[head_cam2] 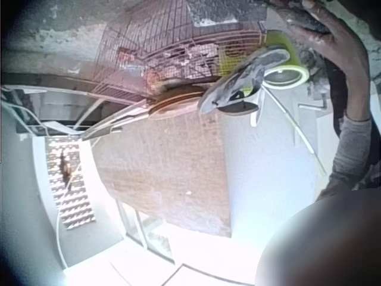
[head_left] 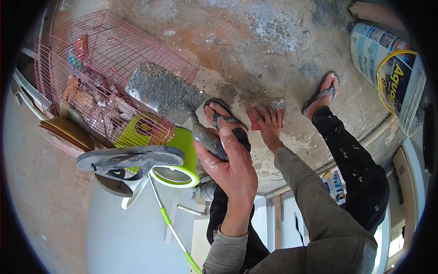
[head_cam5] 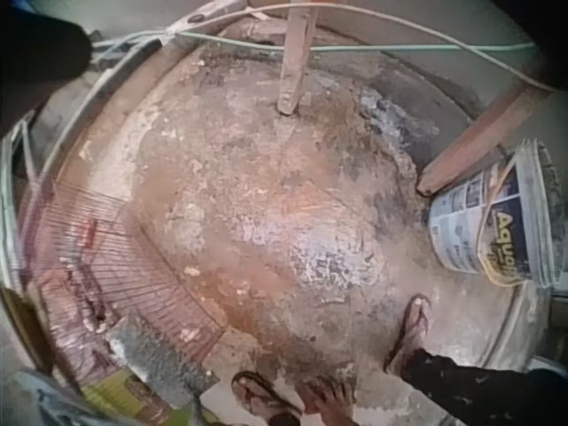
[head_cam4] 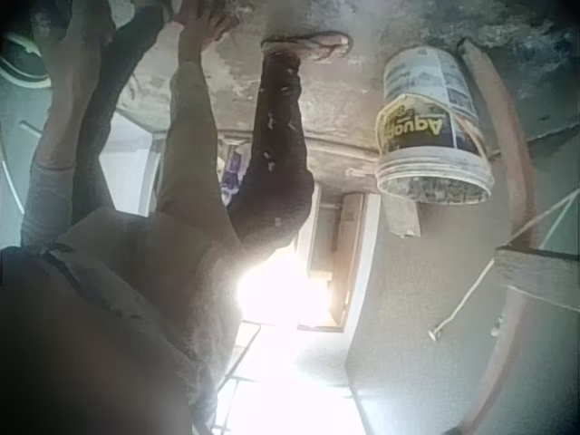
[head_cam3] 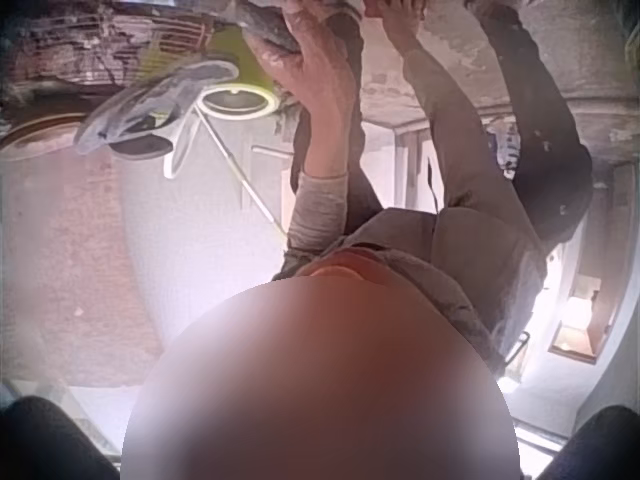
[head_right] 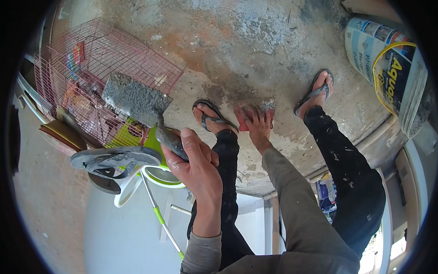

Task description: Applying and smoothing mortar or plaster on a concrete floor surface using a hand trowel.

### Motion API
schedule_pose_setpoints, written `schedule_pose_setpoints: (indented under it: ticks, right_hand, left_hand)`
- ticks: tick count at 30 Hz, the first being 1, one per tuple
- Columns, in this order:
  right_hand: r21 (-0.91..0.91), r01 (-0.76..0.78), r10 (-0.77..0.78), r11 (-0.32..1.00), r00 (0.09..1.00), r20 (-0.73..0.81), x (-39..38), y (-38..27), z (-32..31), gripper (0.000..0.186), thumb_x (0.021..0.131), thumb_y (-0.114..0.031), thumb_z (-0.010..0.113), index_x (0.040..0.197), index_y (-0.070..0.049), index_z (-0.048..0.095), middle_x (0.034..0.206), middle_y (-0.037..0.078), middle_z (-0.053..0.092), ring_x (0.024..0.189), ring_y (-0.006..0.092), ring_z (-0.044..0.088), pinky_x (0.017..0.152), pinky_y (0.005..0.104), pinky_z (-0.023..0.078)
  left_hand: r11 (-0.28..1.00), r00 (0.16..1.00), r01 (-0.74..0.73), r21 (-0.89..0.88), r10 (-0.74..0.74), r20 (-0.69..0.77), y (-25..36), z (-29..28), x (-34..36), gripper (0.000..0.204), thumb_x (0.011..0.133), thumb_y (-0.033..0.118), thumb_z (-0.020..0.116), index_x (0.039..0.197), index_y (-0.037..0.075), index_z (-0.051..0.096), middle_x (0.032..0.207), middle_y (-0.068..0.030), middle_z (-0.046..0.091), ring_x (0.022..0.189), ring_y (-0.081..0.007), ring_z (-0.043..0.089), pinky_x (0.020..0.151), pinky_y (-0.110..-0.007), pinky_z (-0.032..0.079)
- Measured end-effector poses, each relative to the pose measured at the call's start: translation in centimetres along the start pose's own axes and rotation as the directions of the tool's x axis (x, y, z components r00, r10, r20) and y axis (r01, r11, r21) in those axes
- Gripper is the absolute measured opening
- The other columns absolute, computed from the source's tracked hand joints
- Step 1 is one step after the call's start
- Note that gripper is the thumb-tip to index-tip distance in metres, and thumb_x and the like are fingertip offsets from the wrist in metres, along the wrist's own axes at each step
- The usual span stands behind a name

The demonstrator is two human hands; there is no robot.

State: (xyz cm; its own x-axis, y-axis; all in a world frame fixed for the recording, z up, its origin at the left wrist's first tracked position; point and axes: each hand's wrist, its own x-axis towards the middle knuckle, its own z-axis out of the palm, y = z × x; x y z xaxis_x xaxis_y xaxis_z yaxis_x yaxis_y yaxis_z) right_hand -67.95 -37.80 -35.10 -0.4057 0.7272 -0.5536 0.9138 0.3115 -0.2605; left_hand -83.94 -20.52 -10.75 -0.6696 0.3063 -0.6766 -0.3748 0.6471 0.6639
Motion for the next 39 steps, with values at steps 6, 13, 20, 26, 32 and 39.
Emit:
schedule_pose_setpoints:
  ticks: [6, 13, 20, 26, 32, 39]
  right_hand:
    - [-0.036, -0.025, 0.023, 0.999, 0.998, -0.067, 2.1, -0.1, 1.3, 0.064, 0.077, -0.012, 0.056, 0.137, -0.030, 0.043, 0.134, 0.006, 0.043, 0.127, 0.0274, 0.037, 0.107, 0.0550, 0.019]
    - [-0.075, -0.245, 0.144, 0.967, 0.764, -0.629, 28.8, 5.0, -12.2, 0.043, 0.077, -0.007, 0.057, 0.119, -0.014, 0.057, 0.134, 0.012, 0.046, 0.120, 0.0328, 0.045, 0.098, 0.0511, 0.033]
    - [-0.177, -0.245, 0.168, 0.953, 0.917, -0.362, 32.5, 7.6, -25.7, 0.032, 0.077, -0.005, 0.054, 0.108, -0.010, 0.058, 0.121, 0.009, 0.053, 0.109, 0.0302, 0.052, 0.089, 0.0472, 0.039]
    - [0.032, 0.210, -0.206, 0.977, 0.975, -0.088, 10.7, -3.5, -8.7, 0.049, 0.080, -0.034, 0.057, 0.127, -0.021, 0.054, 0.142, 0.005, 0.039, 0.130, 0.0271, 0.036, 0.106, 0.0615, 0.016]
    - [0.307, 0.044, 0.004, 0.951, 0.988, -0.153, 17.8, -6.5, -10.4, 0.054, 0.084, -0.030, 0.055, 0.137, -0.024, 0.044, 0.141, 0.004, 0.041, 0.129, 0.0327, 0.036, 0.105, 0.0655, 0.013]
    - [0.055, -0.188, 0.185, 0.981, 0.801, -0.570, 38.8, 1.7, -22.7, 0.029, 0.083, -0.010, 0.048, 0.110, -0.010, 0.059, 0.115, 0.009, 0.059, 0.111, 0.0338, 0.050, 0.093, 0.0692, 0.031]
  left_hand:
    - [0.999, 0.999, 0.039, -0.018, -0.039, 0.005, -0.8, -0.4, 1.3, 0.020, 0.098, 0.024, 0.050, 0.094, 0.009, 0.038, 0.066, 0.0028, 0.040, 0.046, -0.0027, 0.033, 0.039, -0.020, 0.031]
    - [0.992, 0.986, -0.108, 0.067, 0.098, 0.132, -1.6, 0.5, 2.6, 0.021, 0.098, 0.026, 0.050, 0.094, 0.008, 0.039, 0.070, 0.0021, 0.042, 0.047, -0.0024, 0.034, 0.039, -0.020, 0.032]
    - [0.997, 0.988, -0.055, 0.059, 0.046, 0.145, 1.2, 1.1, 2.1, 0.021, 0.097, 0.026, 0.051, 0.095, 0.008, 0.040, 0.068, 0.0027, 0.041, 0.047, -0.0017, 0.035, 0.038, -0.019, 0.031]
    - [0.998, 0.995, -0.055, 0.043, 0.051, 0.080, 0.3, 2.0, 1.9, 0.022, 0.096, 0.026, 0.053, 0.095, 0.009, 0.039, 0.066, 0.0037, 0.040, 0.046, -0.0010, 0.034, 0.038, -0.019, 0.029]
    - [0.990, 0.993, -0.059, 0.130, 0.046, 0.106, 0.6, 3.0, 2.0, 0.020, 0.097, 0.023, 0.052, 0.098, 0.008, 0.040, 0.063, 0.0036, 0.039, 0.046, -0.0013, 0.034, 0.039, -0.020, 0.029]
    - [0.999, 0.991, -0.038, 0.033, 0.034, 0.133, 3.8, 3.8, 2.1, 0.019, 0.097, 0.022, 0.052, 0.102, 0.007, 0.040, 0.063, 0.0034, 0.039, 0.047, -0.0015, 0.035, 0.039, -0.019, 0.030]
